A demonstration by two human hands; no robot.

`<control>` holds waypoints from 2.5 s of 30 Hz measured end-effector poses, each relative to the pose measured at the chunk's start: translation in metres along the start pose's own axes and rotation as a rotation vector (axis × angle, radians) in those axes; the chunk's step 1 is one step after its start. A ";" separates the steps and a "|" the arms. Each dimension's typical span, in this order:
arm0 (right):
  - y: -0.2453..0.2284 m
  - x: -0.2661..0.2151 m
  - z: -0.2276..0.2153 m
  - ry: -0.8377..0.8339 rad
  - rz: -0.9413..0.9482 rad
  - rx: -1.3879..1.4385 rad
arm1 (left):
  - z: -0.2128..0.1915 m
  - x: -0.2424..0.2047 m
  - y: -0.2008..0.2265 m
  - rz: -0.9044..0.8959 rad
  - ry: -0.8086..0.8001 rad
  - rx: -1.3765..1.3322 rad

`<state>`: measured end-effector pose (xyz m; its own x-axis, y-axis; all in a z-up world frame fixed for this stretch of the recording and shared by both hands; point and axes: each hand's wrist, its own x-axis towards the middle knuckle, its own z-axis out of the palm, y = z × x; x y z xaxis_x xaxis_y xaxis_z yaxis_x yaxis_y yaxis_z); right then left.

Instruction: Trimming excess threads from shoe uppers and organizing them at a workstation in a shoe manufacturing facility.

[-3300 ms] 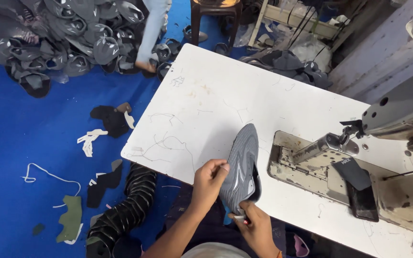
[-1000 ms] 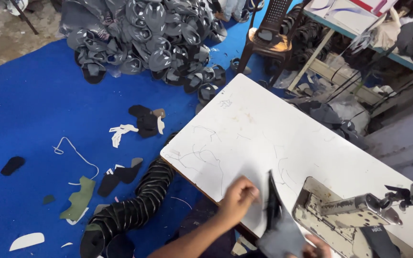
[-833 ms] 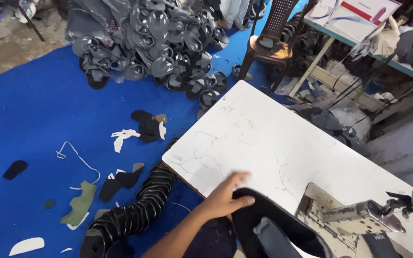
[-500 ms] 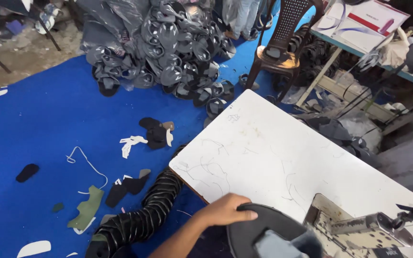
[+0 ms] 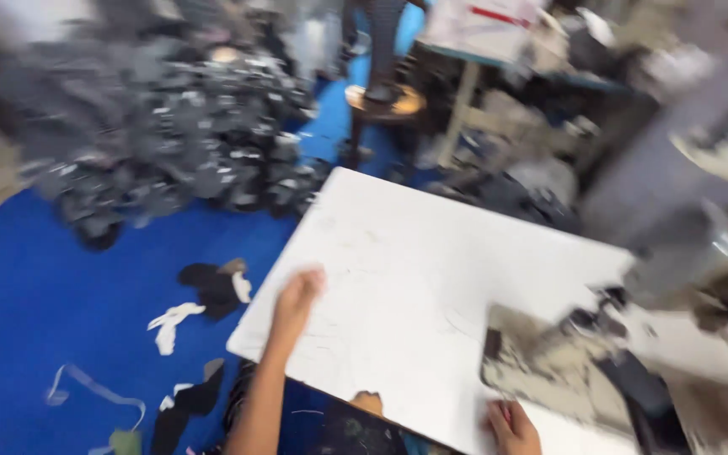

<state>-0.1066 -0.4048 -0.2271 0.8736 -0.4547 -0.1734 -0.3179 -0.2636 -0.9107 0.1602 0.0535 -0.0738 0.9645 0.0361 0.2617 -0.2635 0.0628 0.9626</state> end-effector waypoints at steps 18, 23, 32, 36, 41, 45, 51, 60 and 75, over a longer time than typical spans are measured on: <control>-0.094 -0.036 0.028 0.069 -0.017 -0.108 | 0.136 -0.129 0.045 0.229 -0.454 0.787; -0.060 -0.015 0.024 0.018 -0.028 -0.133 | 0.146 -0.113 0.035 0.073 -0.459 0.842; -0.061 0.039 0.064 -0.060 -0.111 -0.292 | 0.153 -0.048 0.037 -0.116 -0.637 0.849; -0.139 0.041 0.094 0.007 -0.161 -0.149 | 0.161 -0.021 0.043 -0.379 -0.682 0.643; -0.216 0.056 0.121 0.099 0.009 0.040 | 0.183 0.009 0.020 -0.499 -0.580 0.419; -0.226 0.088 0.135 0.175 0.009 0.195 | 0.204 0.025 0.018 -0.554 -0.442 0.371; -0.223 0.166 0.147 0.262 -0.094 0.348 | 0.241 0.052 0.004 -0.432 -0.322 0.402; -0.270 0.299 0.145 0.421 -0.159 0.408 | 0.291 0.095 -0.057 -0.107 -0.093 0.569; -0.360 0.550 0.115 0.197 -0.384 0.016 | 0.359 0.118 -0.078 -0.078 -0.456 0.715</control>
<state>0.5308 -0.4617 -0.0379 0.8402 -0.4802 0.2521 0.0232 -0.4327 -0.9013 0.3017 -0.3048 -0.0930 0.9329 -0.3570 0.0481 -0.2691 -0.6019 0.7519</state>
